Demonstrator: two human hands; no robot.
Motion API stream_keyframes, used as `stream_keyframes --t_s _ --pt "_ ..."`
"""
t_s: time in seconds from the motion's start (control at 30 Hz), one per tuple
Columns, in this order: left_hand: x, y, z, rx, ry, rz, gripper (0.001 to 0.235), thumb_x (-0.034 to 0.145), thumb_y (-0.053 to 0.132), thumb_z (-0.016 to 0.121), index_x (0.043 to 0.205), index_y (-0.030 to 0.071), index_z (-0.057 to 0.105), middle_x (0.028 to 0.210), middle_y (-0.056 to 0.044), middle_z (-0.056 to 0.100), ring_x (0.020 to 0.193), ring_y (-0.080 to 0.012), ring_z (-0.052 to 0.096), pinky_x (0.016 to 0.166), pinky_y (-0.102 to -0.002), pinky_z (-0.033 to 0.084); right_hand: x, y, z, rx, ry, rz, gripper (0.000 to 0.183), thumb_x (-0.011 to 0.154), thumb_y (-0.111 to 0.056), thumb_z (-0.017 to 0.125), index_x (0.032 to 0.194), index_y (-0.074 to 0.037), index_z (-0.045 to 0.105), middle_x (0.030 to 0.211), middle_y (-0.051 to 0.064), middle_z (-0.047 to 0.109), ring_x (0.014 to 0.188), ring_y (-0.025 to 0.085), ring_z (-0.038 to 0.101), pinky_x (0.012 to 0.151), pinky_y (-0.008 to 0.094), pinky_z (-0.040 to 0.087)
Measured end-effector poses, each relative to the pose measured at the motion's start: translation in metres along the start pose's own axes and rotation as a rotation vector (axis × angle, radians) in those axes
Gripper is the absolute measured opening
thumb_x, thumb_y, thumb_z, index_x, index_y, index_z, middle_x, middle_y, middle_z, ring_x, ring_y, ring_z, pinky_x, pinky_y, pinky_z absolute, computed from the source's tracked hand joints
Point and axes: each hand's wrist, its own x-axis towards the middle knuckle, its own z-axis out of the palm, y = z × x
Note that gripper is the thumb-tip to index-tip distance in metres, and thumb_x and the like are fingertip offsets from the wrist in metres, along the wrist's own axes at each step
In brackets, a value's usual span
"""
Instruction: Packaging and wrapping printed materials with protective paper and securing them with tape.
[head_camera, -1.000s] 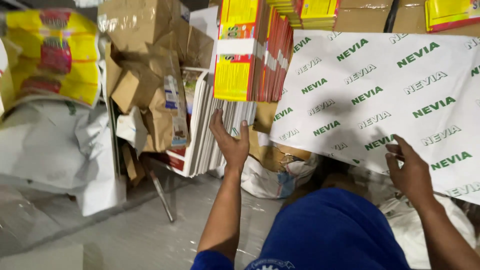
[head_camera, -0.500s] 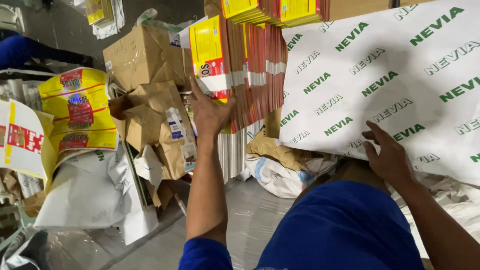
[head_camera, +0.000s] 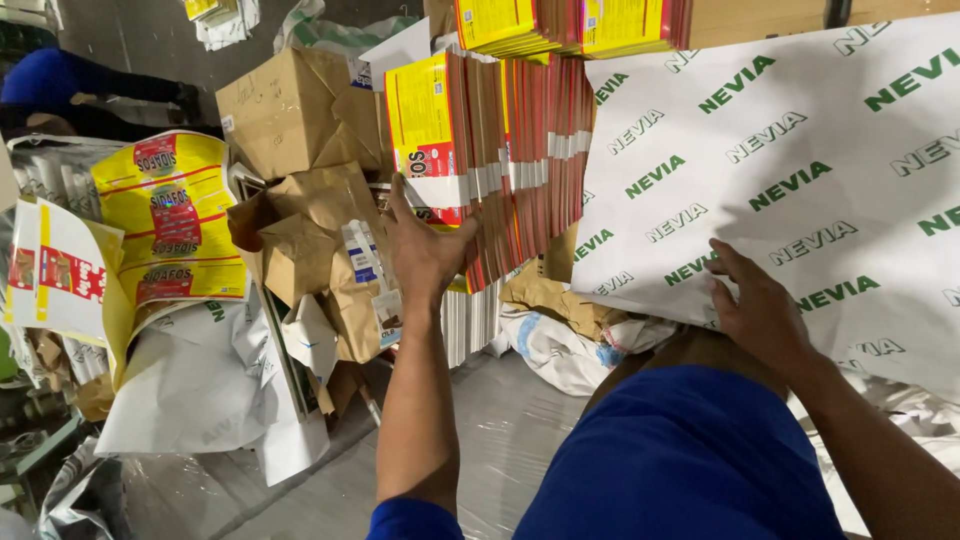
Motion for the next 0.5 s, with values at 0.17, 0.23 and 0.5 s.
stream_keyframes --t_s 0.17,0.23,0.5 --pt "0.0 0.0 0.01 0.051 0.029 0.02 0.128 0.064 0.042 0.092 0.16 0.009 0.015 0.148 -0.041 0.032 0.141 -0.0539 0.036 0.116 -0.054 0.035 0.012 -0.017 0.009 -0.01 0.02 -0.229 0.061 0.096 -0.011 0.061 0.154 -0.012 0.042 0.128 0.013 0.069 0.115 0.03 0.068 0.095 0.043 0.055" --pt "0.0 0.007 0.01 0.075 0.0 -0.016 0.132 0.063 0.042 0.093 0.16 0.01 0.01 0.149 -0.042 0.029 0.142 -0.0546 0.033 0.117 -0.054 0.032 0.01 -0.025 0.01 0.027 0.015 -0.237 0.061 0.095 -0.01 0.061 0.153 -0.012 0.042 0.129 0.013 0.069 0.114 0.029 0.069 0.093 0.042 0.056" --pt "-0.001 0.004 0.018 0.11 -0.059 -0.04 0.141 0.063 0.045 0.095 0.161 0.011 0.0 0.156 -0.042 0.022 0.146 -0.0556 0.026 0.12 -0.054 0.03 0.02 -0.063 0.027 0.06 -0.03 -0.316 0.057 0.096 -0.012 0.062 0.15 -0.016 0.046 0.13 0.009 0.07 0.107 0.026 0.072 0.09 0.038 0.059"
